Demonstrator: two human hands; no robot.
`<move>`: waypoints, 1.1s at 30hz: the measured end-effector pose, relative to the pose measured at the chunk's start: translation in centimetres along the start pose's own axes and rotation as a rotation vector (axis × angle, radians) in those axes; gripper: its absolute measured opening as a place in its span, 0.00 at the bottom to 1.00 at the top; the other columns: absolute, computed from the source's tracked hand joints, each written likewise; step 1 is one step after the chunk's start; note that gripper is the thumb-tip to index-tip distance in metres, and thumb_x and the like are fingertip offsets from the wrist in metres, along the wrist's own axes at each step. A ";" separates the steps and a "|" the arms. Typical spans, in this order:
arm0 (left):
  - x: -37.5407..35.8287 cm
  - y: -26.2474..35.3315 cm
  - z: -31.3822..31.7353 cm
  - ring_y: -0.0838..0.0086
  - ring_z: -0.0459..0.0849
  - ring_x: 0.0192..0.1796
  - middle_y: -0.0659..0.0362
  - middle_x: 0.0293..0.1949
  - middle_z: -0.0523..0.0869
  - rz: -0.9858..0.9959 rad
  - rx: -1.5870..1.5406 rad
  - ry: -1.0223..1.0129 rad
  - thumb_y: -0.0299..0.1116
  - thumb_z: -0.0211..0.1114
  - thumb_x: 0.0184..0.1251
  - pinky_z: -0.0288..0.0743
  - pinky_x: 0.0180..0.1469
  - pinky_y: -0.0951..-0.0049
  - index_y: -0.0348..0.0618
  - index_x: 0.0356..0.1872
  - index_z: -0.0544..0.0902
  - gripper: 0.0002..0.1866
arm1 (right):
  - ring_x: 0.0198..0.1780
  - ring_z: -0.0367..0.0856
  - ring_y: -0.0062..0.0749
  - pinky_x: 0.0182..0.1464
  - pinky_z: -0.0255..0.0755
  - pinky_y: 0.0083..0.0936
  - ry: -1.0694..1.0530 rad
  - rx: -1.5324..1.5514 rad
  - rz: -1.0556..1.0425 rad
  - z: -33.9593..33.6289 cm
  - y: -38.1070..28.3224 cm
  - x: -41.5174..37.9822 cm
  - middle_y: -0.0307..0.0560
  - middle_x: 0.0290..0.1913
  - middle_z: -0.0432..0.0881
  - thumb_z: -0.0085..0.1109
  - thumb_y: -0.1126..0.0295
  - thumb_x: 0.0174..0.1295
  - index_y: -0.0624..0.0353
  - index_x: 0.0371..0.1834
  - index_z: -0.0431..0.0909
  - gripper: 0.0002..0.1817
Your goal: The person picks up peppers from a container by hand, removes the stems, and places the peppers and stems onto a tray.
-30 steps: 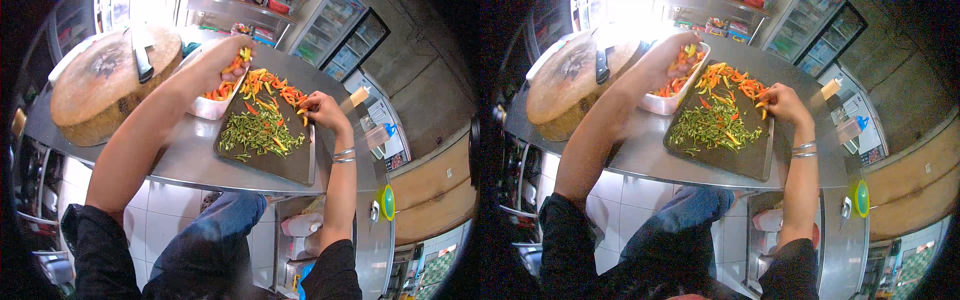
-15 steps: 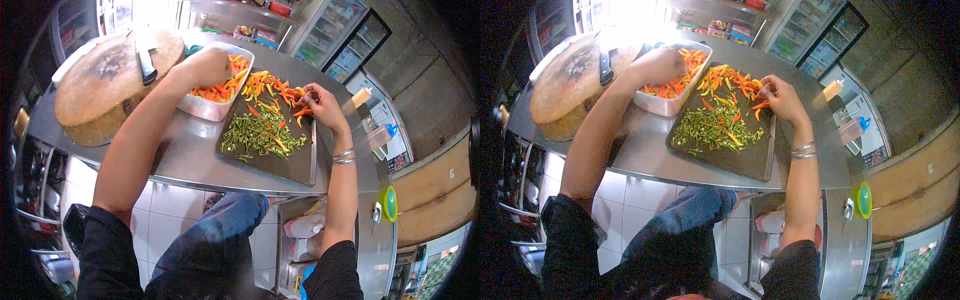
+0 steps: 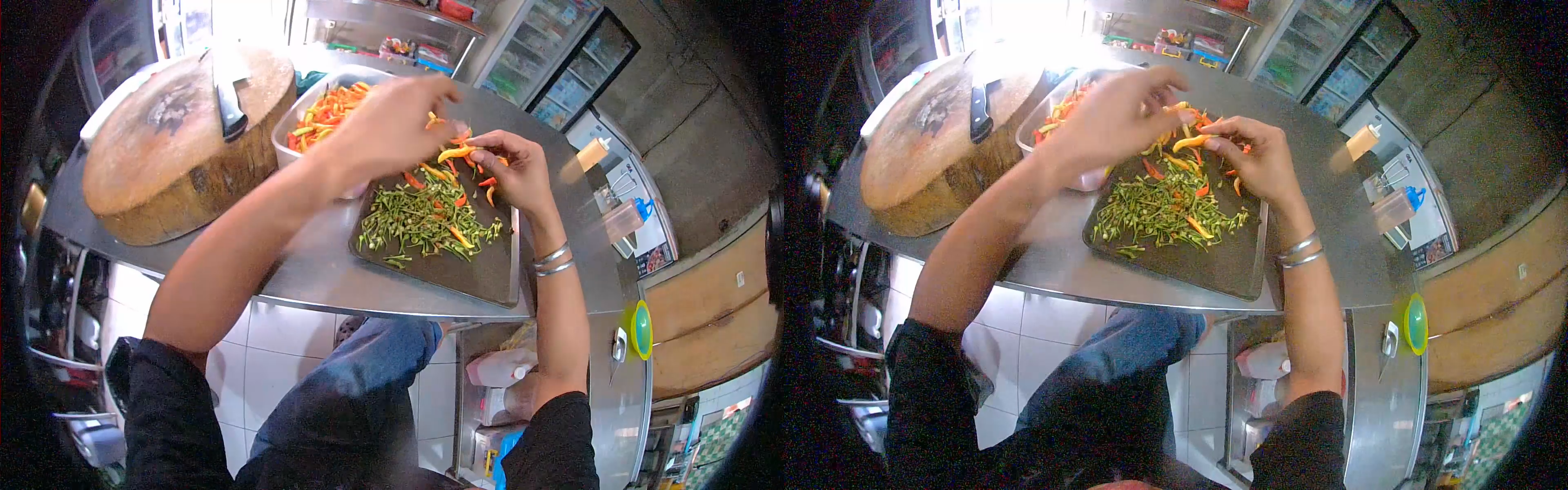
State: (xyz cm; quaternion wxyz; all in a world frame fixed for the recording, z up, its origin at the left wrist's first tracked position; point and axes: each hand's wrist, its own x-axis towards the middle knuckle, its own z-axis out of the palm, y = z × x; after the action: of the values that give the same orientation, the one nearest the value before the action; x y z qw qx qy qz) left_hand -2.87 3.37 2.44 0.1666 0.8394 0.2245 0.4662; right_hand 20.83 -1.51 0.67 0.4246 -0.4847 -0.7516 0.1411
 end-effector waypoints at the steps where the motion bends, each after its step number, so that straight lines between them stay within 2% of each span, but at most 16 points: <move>1: -0.5 0.4 0.7 0.51 0.87 0.43 0.46 0.38 0.87 -0.005 -0.002 0.000 0.39 0.69 0.61 0.79 0.47 0.56 0.36 0.50 0.82 0.20 | 0.38 0.82 0.18 0.43 0.75 0.19 0.006 0.041 -0.030 0.3 -0.4 0.0 0.39 0.35 0.87 0.68 0.75 0.61 0.60 0.42 0.87 0.07; 4: -1.6 -0.2 2.6 0.52 0.87 0.38 0.44 0.35 0.87 0.094 -0.063 -0.044 0.40 0.70 0.62 0.79 0.43 0.59 0.35 0.49 0.82 0.20 | 0.38 0.82 0.19 0.44 0.76 0.19 0.051 0.216 -0.040 0.9 -0.3 -0.1 0.38 0.35 0.87 0.69 0.75 0.60 0.61 0.41 0.87 0.07; 7: -1.6 0.0 2.2 0.56 0.86 0.33 0.44 0.31 0.86 0.167 0.061 -0.100 0.41 0.70 0.62 0.77 0.38 0.62 0.34 0.44 0.83 0.19 | 0.39 0.82 0.19 0.45 0.77 0.20 0.052 0.152 0.043 1.0 -0.9 -0.2 0.40 0.37 0.87 0.69 0.77 0.59 0.62 0.39 0.86 0.05; 9: -1.5 1.0 1.2 0.57 0.85 0.31 0.45 0.29 0.85 -0.012 0.008 -0.235 0.40 0.69 0.62 0.76 0.36 0.62 0.33 0.41 0.84 0.17 | 0.39 0.82 0.19 0.45 0.77 0.20 0.052 0.222 0.049 1.2 -0.8 -0.2 0.40 0.38 0.87 0.69 0.77 0.60 0.63 0.38 0.86 0.05; 13: -1.1 1.0 1.1 0.57 0.85 0.31 0.46 0.28 0.85 -0.134 -0.064 -0.249 0.39 0.69 0.63 0.76 0.36 0.62 0.34 0.38 0.85 0.15 | 0.39 0.82 0.19 0.46 0.77 0.20 -0.024 0.325 0.041 0.8 -0.3 -0.2 0.40 0.38 0.87 0.67 0.77 0.62 0.64 0.38 0.85 0.04; 19: -0.9 0.0 1.4 0.64 0.86 0.30 0.46 0.28 0.85 0.119 0.028 -0.285 0.39 0.69 0.64 0.76 0.36 0.62 0.35 0.38 0.85 0.14 | 0.41 0.83 0.20 0.46 0.77 0.21 -0.229 0.490 0.087 -0.3 1.0 -0.3 0.41 0.38 0.87 0.66 0.74 0.64 0.64 0.41 0.84 0.06; 21: -0.6 0.3 0.6 0.69 0.85 0.30 0.50 0.29 0.87 -0.034 -0.041 -0.331 0.39 0.66 0.67 0.78 0.36 0.66 0.33 0.38 0.85 0.15 | 0.40 0.83 0.20 0.45 0.77 0.21 -0.243 0.407 0.095 -1.1 0.4 -0.4 0.41 0.37 0.87 0.66 0.71 0.65 0.64 0.41 0.84 0.07; 22: -0.4 0.2 0.4 0.69 0.85 0.30 0.50 0.29 0.87 -0.034 -0.040 -0.330 0.39 0.66 0.67 0.78 0.36 0.66 0.33 0.38 0.85 0.15 | 0.40 0.83 0.19 0.45 0.77 0.22 -0.257 0.324 0.104 -1.5 0.2 -0.4 0.40 0.37 0.87 0.65 0.68 0.66 0.64 0.41 0.85 0.10; 23: 0.0 -0.2 0.2 0.71 0.85 0.30 0.52 0.30 0.87 -0.182 -0.281 -0.300 0.39 0.65 0.69 0.79 0.36 0.69 0.32 0.39 0.85 0.16 | 0.40 0.83 0.19 0.45 0.77 0.22 -0.258 0.324 0.103 -1.8 0.3 -0.4 0.40 0.37 0.87 0.65 0.68 0.66 0.64 0.41 0.85 0.10; 25: 1.0 -1.6 -0.4 0.76 0.84 0.32 0.55 0.34 0.86 -0.401 -0.679 -0.248 0.39 0.62 0.74 0.81 0.39 0.75 0.31 0.42 0.82 0.16 | 0.37 0.82 0.18 0.43 0.77 0.21 -0.237 0.041 0.115 -2.6 0.8 -0.2 0.38 0.35 0.88 0.64 0.64 0.67 0.63 0.42 0.86 0.12; 26: 1.0 -2.3 -0.4 0.76 0.84 0.32 0.55 0.34 0.86 -0.399 -0.678 -0.248 0.39 0.62 0.74 0.81 0.39 0.75 0.31 0.42 0.82 0.16 | 0.37 0.82 0.18 0.43 0.77 0.21 -0.237 0.041 0.114 -3.2 1.5 -0.2 0.38 0.35 0.88 0.64 0.64 0.67 0.63 0.42 0.86 0.12; 28: 0.8 -3.4 -0.2 0.73 0.85 0.36 0.54 0.36 0.85 -0.568 -1.002 -0.182 0.37 0.62 0.73 0.82 0.41 0.72 0.32 0.43 0.81 0.15 | 0.34 0.79 0.16 0.41 0.76 0.20 -0.128 -0.195 0.157 -4.2 2.7 0.1 0.36 0.33 0.88 0.64 0.65 0.66 0.59 0.43 0.87 0.10; 29: 0.7 -3.8 -0.1 0.71 0.85 0.38 0.53 0.37 0.85 -0.618 -1.028 -0.189 0.36 0.61 0.73 0.82 0.43 0.69 0.32 0.43 0.81 0.14 | 0.35 0.81 0.22 0.41 0.76 0.24 -0.162 -0.259 0.234 -5.0 2.7 -0.2 0.38 0.33 0.87 0.67 0.69 0.60 0.57 0.44 0.88 0.10; 30: 0.7 -3.7 -0.3 0.71 0.85 0.38 0.53 0.37 0.85 -0.615 -1.027 -0.185 0.36 0.61 0.73 0.82 0.43 0.69 0.32 0.43 0.81 0.14 | 0.35 0.81 0.22 0.41 0.76 0.24 -0.163 -0.260 0.229 -5.7 3.2 -0.7 0.38 0.33 0.87 0.67 0.69 0.60 0.57 0.44 0.88 0.10; 32: 0.7 -3.2 -0.6 0.70 0.85 0.38 0.52 0.37 0.85 -0.718 -1.093 -0.147 0.36 0.61 0.72 0.82 0.44 0.69 0.31 0.45 0.81 0.14 | 0.40 0.83 0.33 0.45 0.77 0.30 -0.308 -0.515 0.034 -6.6 4.5 -1.4 0.43 0.34 0.84 0.71 0.73 0.53 0.58 0.42 0.88 0.12; 33: 0.6 -2.9 -0.6 0.70 0.84 0.36 0.52 0.36 0.85 -0.745 -1.090 -0.122 0.35 0.59 0.72 0.82 0.42 0.70 0.30 0.47 0.81 0.15 | 0.42 0.80 0.32 0.46 0.74 0.25 -0.347 -0.538 0.163 -6.2 3.9 -1.2 0.42 0.41 0.80 0.71 0.81 0.48 0.55 0.39 0.87 0.14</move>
State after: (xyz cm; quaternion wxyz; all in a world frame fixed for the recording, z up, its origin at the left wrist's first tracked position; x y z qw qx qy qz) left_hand -3.72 6.23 1.76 0.7298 0.5261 0.2220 0.3758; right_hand 28.21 -1.85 1.31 0.1342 -0.6068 -0.7817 0.0517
